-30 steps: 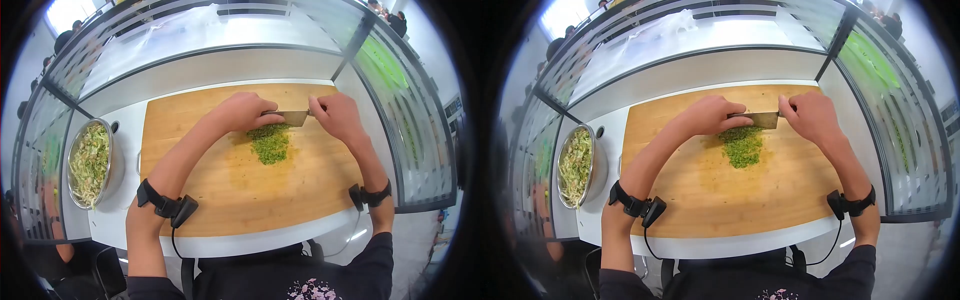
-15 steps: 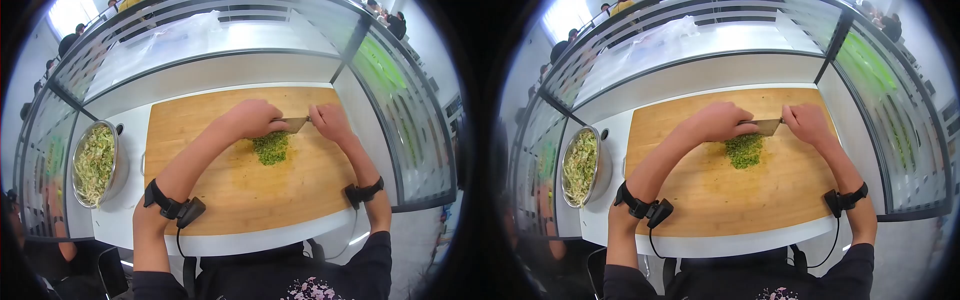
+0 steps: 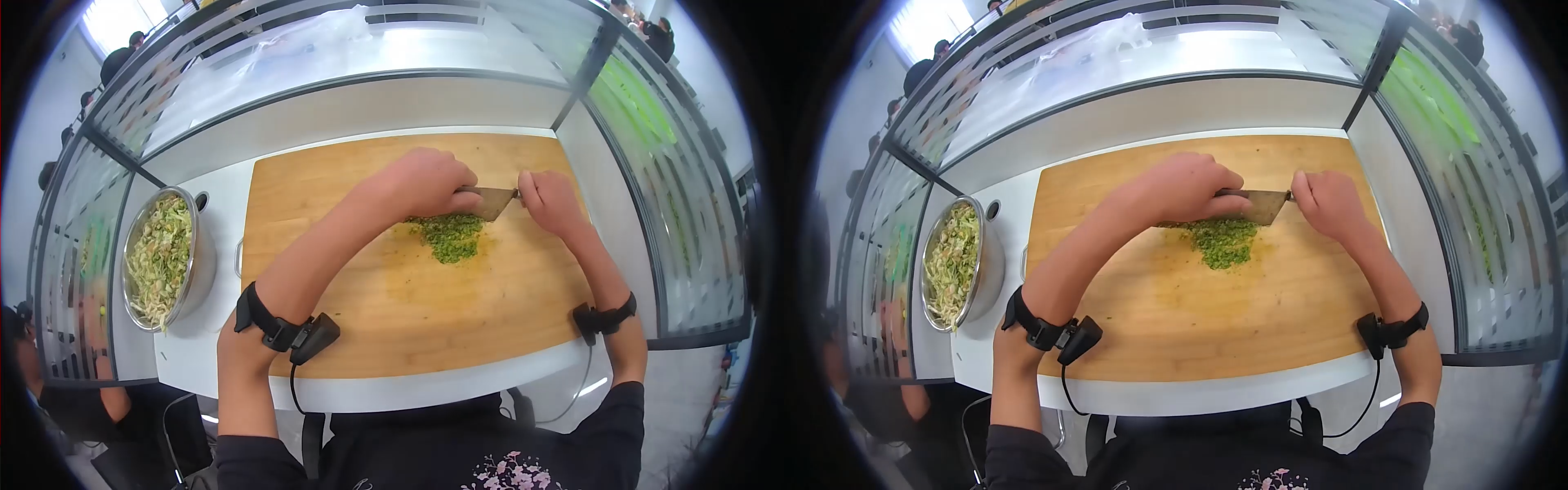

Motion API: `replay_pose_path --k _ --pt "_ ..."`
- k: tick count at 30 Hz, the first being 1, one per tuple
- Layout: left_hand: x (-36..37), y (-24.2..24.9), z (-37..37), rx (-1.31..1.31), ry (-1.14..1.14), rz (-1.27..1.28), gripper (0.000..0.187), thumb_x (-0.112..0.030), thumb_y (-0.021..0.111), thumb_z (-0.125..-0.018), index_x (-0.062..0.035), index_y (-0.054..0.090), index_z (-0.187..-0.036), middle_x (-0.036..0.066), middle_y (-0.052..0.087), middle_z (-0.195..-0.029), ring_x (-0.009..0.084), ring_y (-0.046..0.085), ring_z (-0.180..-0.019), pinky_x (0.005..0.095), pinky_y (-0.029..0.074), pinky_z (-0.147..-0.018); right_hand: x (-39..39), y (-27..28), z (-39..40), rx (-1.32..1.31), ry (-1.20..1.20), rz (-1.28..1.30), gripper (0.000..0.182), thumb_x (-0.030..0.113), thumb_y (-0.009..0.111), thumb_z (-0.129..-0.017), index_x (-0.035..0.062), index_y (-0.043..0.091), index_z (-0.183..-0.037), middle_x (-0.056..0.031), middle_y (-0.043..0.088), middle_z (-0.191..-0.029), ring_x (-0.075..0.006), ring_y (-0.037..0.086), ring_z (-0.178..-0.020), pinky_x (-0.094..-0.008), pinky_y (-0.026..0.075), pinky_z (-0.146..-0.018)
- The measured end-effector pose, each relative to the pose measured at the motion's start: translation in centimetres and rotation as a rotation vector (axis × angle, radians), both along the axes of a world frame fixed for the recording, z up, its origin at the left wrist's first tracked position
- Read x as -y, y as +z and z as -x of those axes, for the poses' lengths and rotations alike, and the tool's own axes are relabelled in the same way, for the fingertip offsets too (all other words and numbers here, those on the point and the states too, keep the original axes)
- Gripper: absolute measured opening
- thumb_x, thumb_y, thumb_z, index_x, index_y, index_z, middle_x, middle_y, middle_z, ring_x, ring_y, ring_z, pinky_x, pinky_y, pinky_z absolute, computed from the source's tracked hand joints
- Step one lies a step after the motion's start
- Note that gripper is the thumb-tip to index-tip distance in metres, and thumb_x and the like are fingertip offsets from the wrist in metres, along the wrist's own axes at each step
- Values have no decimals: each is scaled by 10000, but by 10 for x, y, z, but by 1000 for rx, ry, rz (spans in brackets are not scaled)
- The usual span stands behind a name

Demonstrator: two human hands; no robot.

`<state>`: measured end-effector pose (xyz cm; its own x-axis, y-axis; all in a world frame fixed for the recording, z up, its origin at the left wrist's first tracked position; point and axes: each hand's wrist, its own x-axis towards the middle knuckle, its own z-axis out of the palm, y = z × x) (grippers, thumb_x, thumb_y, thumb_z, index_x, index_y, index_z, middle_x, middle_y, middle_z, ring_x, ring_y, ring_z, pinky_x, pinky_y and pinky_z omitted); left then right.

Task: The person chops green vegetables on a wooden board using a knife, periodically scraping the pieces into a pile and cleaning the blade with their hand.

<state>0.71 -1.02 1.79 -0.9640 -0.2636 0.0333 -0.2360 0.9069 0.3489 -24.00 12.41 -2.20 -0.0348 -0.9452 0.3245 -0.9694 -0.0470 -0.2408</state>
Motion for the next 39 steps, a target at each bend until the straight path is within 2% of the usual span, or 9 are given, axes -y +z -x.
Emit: replay_pose_path --k 5,9,15,19,22,26,32,35,39 --pt "7 -18 -19 -54 22 -46 458 -512 591 -1038 -104 743 -897 158 677 -714 376 657 -700 498 517 -666 -5 59 -40 -142 -98 -69 493 319 492 -1057 42 709 -711 -190 614 -610 -407 614 -614 -516 476 -620" --pt "-4 -24 -31 -266 -30 14 434 -479 618 -1043 -93 665 -850 156 594 -615 389 602 -610 502 460 -587 -20 76 -55 -148 -50 0 428 248 569 -1039 19 629 -682 -176 605 -638 -402 595 -602 -495 443 -582" --pt "-7 -11 -8 -10 -20 110 431 -490 560 -1058 -128 749 -920 130 686 -713 375 669 -695 481 537 -669 -17 9 -17 -52 -46 70 458 239 524 -1041 23 622 -650 -180 593 -605 -401 586 -583 -502 445 -578" --pt "-11 -3 1 17 -15 92 394 -451 565 -1058 -132 759 -931 118 709 -746 361 691 -731 478 557 -707 -11 -1 -7 63 -15 110 465 209 503 -1038 12 594 -627 -201 554 -591 -415 562 -564 -505 428 -572" --pt "-28 -7 -6 2 32 158 447 -493 556 -1063 -111 730 -909 136 674 -698 395 645 -667 502 520 -656 -18 3 -10 15 -30 91 440 208 513 -1028 25 614 -640 -183 578 -588 -393 581 -561 -495 445 -567" --pt "-24 -29 -18 -135 55 -28 415 -471 581 -1057 -111 724 -908 154 640 -666 389 626 -649 498 499 -628 -22 22 -28 -67 -8 124 431 218 526 -1020 38 641 -647 -168 609 -600 -381 597 -563 -482 464 -566" --pt "-16 -19 -34 -118 11 -65 426 -493 543 -1069 -137 743 -949 138 675 -701 384 649 -678 481 518 -647 -30 70 -58 -179 -86 26 411 243 556 -1015 46 680 -675 -163 630 -620 -381 611 -576 -484 475 -583" --pt "-18 -24 -34 -211 -23 -73 440 -477 574 -1063 -100 691 -866 153 606 -628 386 602 -619 497 467 -599 -35 65 -60 -148 -71 78 412 230 552 -1015 39 668 -670 -160 617 -608 -384 604 -577 -482 471 -576" --pt "-23 -22 -16 -69 -43 95 453 -497 554 -1064 -109 699 -878 140 640 -665 378 636 -667 491 500 -638 -39 18 -34 -62 -62 69 423 203 527 -1028 22 638 -663 -172 592 -606 -391 584 -571 -483 455 -563"
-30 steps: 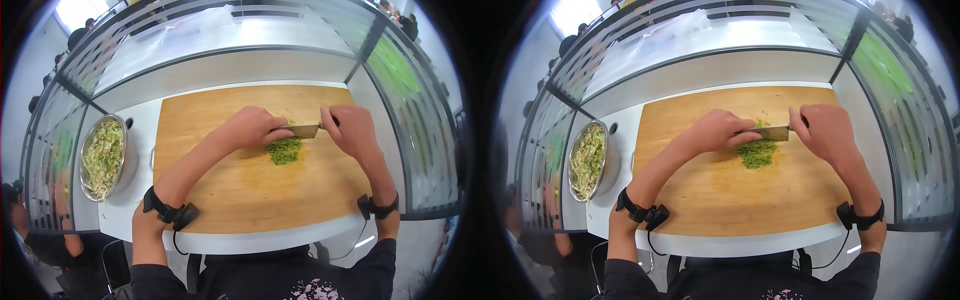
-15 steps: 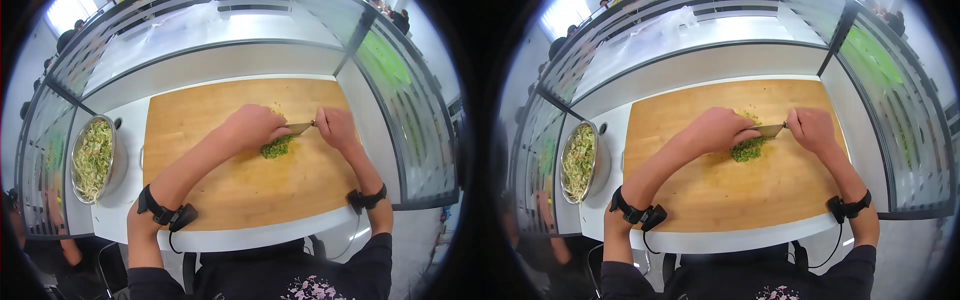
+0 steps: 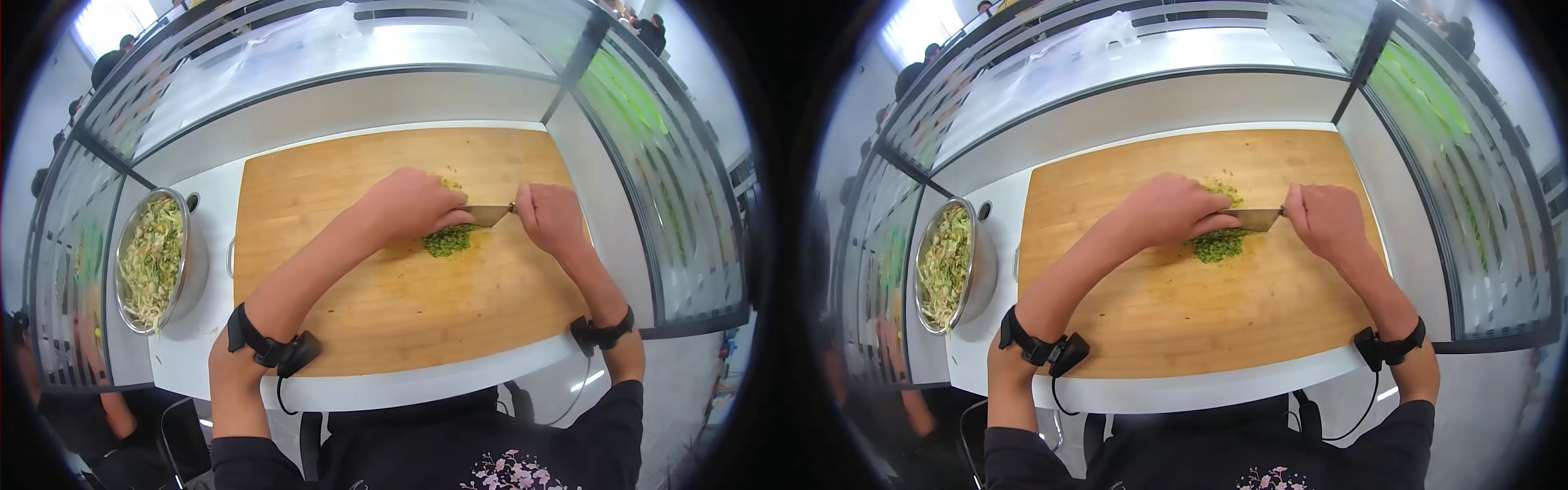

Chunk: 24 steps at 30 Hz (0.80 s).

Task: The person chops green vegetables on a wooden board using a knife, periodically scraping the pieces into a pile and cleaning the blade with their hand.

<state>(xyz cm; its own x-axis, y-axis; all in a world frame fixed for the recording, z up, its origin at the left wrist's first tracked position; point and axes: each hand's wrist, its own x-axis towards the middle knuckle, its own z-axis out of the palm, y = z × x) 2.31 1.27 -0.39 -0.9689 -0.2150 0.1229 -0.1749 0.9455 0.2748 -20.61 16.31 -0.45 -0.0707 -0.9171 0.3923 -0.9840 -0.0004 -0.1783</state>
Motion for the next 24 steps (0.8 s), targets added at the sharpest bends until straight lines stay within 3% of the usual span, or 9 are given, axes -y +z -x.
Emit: replay_pose_path --k 2,5,11,18,24 --pt "-1 17 8 105 -7 4 439 -493 545 -1065 -127 736 -917 131 686 -718 369 682 -737 482 546 -700 -1 -10 8 37 -6 26 430 193 511 -1036 14 622 -660 -180 584 -612 -395 577 -571 -482 445 -559" --pt "-4 17 10 46 -18 12 465 -514 540 -1066 -118 703 -885 136 671 -706 376 666 -710 490 529 -657 1 -20 15 118 15 69 451 195 489 -1051 8 592 -653 -184 572 -605 -396 558 -557 -481 433 -559" --pt "-22 24 16 144 28 75 442 -458 560 -1065 -84 710 -883 139 685 -721 372 684 -729 494 547 -695 2 -30 23 289 62 57 471 200 471 -1064 12 554 -641 -165 551 -584 -388 530 -536 -478 423 -550" --pt "-19 -8 -12 -37 121 -170 401 -438 562 -1070 -104 724 -920 142 675 -720 371 666 -712 488 521 -651 12 3 4 22 119 46 424 193 527 -1024 19 582 -642 -155 593 -603 -373 564 -534 -471 434 -545" --pt "-14 -5 -22 -42 113 -162 442 -478 517 -1082 -112 729 -955 137 675 -720 357 666 -718 476 537 -685 13 41 -17 -101 68 -53 405 202 558 -1012 27 620 -652 -149 612 -617 -369 592 -558 -469 447 -545"
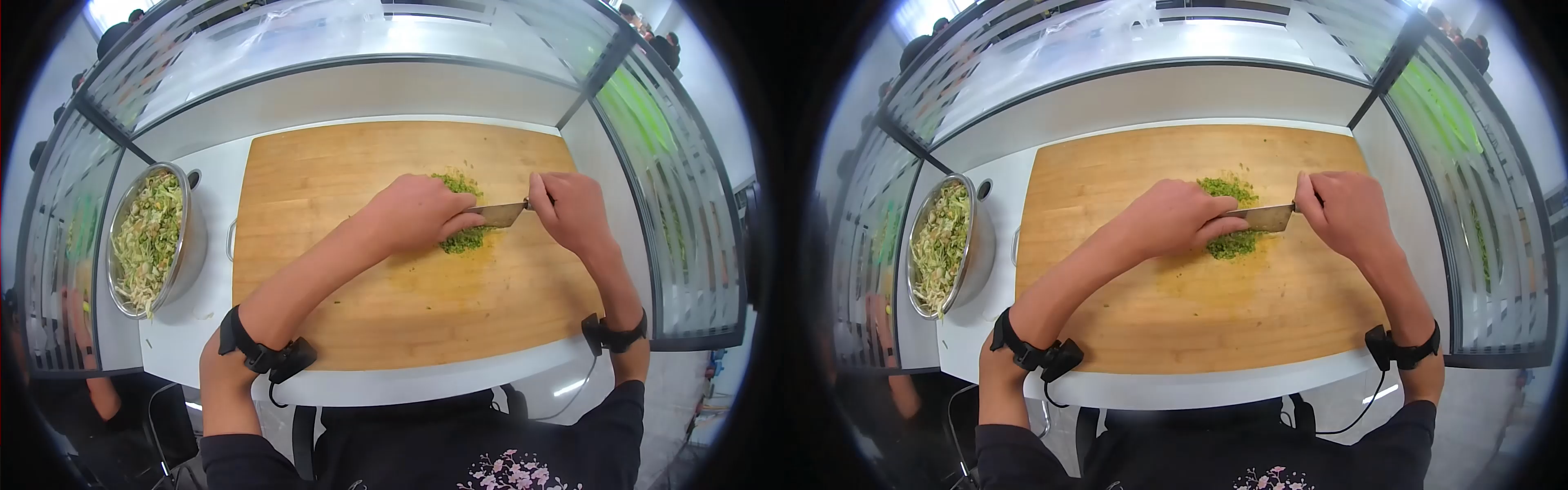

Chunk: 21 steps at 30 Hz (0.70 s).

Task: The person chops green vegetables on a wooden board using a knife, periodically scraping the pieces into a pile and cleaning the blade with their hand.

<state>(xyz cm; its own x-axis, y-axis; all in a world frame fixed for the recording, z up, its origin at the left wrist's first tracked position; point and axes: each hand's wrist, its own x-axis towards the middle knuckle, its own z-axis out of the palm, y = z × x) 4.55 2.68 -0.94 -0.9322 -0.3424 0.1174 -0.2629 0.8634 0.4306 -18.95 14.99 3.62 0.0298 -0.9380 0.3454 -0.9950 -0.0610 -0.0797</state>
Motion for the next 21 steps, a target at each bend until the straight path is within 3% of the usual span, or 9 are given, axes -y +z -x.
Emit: replay_pose_path --k 5,8,18,21 --pt "-1 0 -4 -43 -30 15 433 -472 533 -1077 -107 718 -935 137 666 -703 355 665 -705 473 531 -665 -6 10 -11 -27 -24 -12 398 198 550 -1018 27 625 -667 -156 615 -635 -374 591 -568 -473 446 -550" --pt "-5 -5 4 -27 -37 86 416 -451 564 -1068 -95 690 -891 133 651 -679 363 649 -675 481 508 -626 -11 -22 7 -11 -12 19 415 191 526 -1035 25 605 -664 -158 601 -630 -378 583 -571 -472 440 -553" --pt "-15 26 32 100 -130 168 424 -374 607 -1048 -58 699 -780 137 666 -700 358 659 -675 476 534 -656 -15 -67 41 342 7 27 471 192 412 -1090 6 609 -705 -154 580 -611 -335 556 -535 -438 440 -560" --pt "-26 26 31 11 -111 241 455 -360 614 -1042 -48 698 -721 140 667 -698 356 661 -679 478 533 -652 -15 -71 47 375 19 9 470 189 416 -1087 6 613 -702 -146 579 -605 -324 555 -531 -431 437 -554"
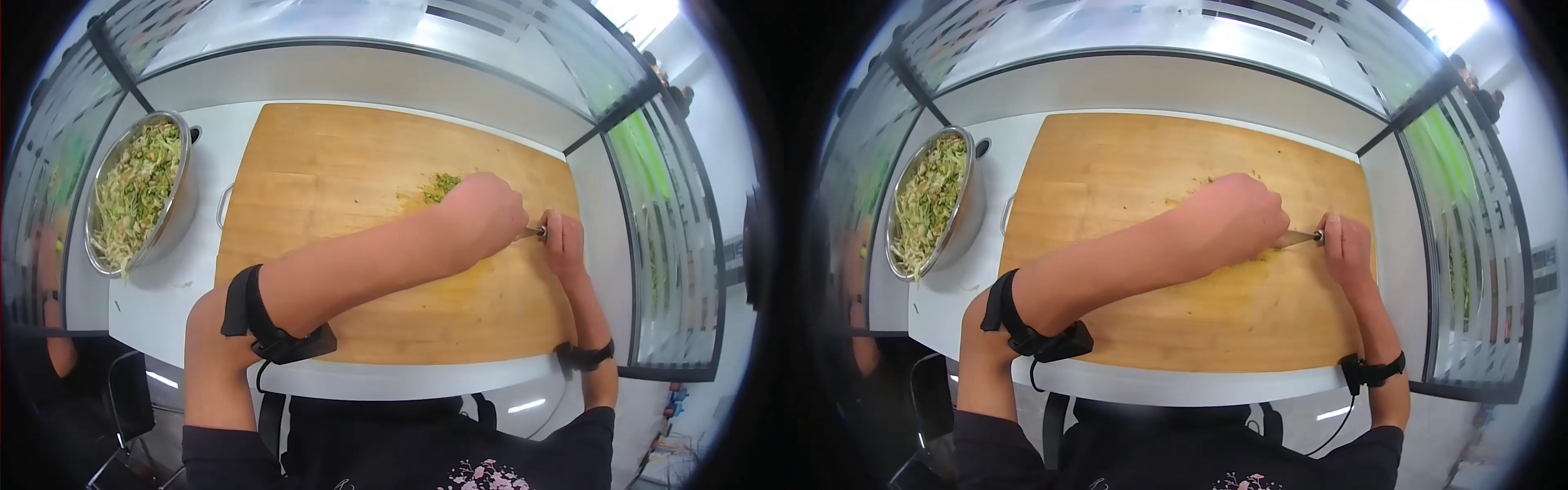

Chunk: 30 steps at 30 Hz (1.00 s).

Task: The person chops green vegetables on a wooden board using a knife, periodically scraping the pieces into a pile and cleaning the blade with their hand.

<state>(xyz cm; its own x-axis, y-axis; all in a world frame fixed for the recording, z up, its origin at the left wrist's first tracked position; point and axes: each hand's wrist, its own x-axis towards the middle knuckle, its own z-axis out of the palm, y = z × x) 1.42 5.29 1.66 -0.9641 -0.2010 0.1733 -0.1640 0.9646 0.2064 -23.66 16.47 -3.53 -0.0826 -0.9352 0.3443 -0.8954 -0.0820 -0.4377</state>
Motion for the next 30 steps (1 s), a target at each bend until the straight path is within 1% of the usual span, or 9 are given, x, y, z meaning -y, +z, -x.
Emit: replay_pose_path --k 2,5,8,12,15,19,23,27,30 --pt "-3 -8 -5 -8 37 -44 441 -378 600 -1049 -63 690 -754 137 655 -678 356 657 -667 480 528 -638 2 3 -2 -8 6 7 456 180 435 -1077 12 602 -688 -142 579 -602 -332 557 -535 -437 435 -550" --pt "6 -34 -23 -128 67 -146 420 -408 575 -1061 -88 669 -806 131 635 -647 355 646 -642 480 517 -614 5 24 -16 -284 29 58 423 159 477 -1053 20 598 -673 -134 583 -600 -342 561 -543 -445 432 -541" --pt "12 -38 -33 -156 88 -182 409 -436 550 -1073 -108 642 -848 123 621 -627 355 638 -620 478 505 -591 8 59 -43 -389 17 15 390 148 520 -1031 29 602 -669 -132 588 -606 -347 568 -554 -451 432 -536" --pt "15 -34 -41 -167 53 -217 418 -450 537 -1079 -111 640 -859 120 624 -629 354 644 -623 480 500 -580 3 80 -60 -407 -45 -36 376 165 556 -1026 34 609 -678 -134 596 -616 -351 581 -566 -448 437 -540" --pt "13 -25 -44 -52 50 -265 392 -420 562 -1068 -77 684 -922 135 661 -703 359 671 -717 493 532 -670 -4 83 -64 -415 -36 -24 379 168 551 -1028 33 605 -678 -136 593 -614 -356 575 -566 -452 435 -543" --pt "8 -34 -34 -93 15 -165 402 -453 567 -1060 -104 669 -889 121 648 -664 365 649 -656 482 512 -615 -16 26 -30 -322 -27 5 407 183 520 -1044 30 586 -673 -154 591 -629 -376 567 -566 -468 422 -541" --pt "14 -27 -29 -72 -18 -199 436 -460 578 -1052 -79 664 -858 132 655 -681 361 664 -698 483 520 -647 -20 37 -41 -220 -93 -53 431 210 514 -1060 25 596 -679 -156 584 -619 -379 570 -560 -464 426 -544" --pt "15 -15 -27 10 -10 -134 442 -445 628 -1024 -54 667 -822 155 657 -697 360 672 -729 479 532 -665 -20 57 -46 -119 -38 -214 435 302 600 -1037 19 634 -708 -140 589 -604 -335 576 -545 -428 431 -540" --pt "16 -12 -29 -281 -29 -80 457 -439 619 -1034 -48 626 -797 151 654 -739 349 656 -751 456 524 -685 -26 72 -47 -105 -56 -371 432 368 698 -982 17 674 -730 -129 597 -593 -293 588 -541 -397 436 -539"
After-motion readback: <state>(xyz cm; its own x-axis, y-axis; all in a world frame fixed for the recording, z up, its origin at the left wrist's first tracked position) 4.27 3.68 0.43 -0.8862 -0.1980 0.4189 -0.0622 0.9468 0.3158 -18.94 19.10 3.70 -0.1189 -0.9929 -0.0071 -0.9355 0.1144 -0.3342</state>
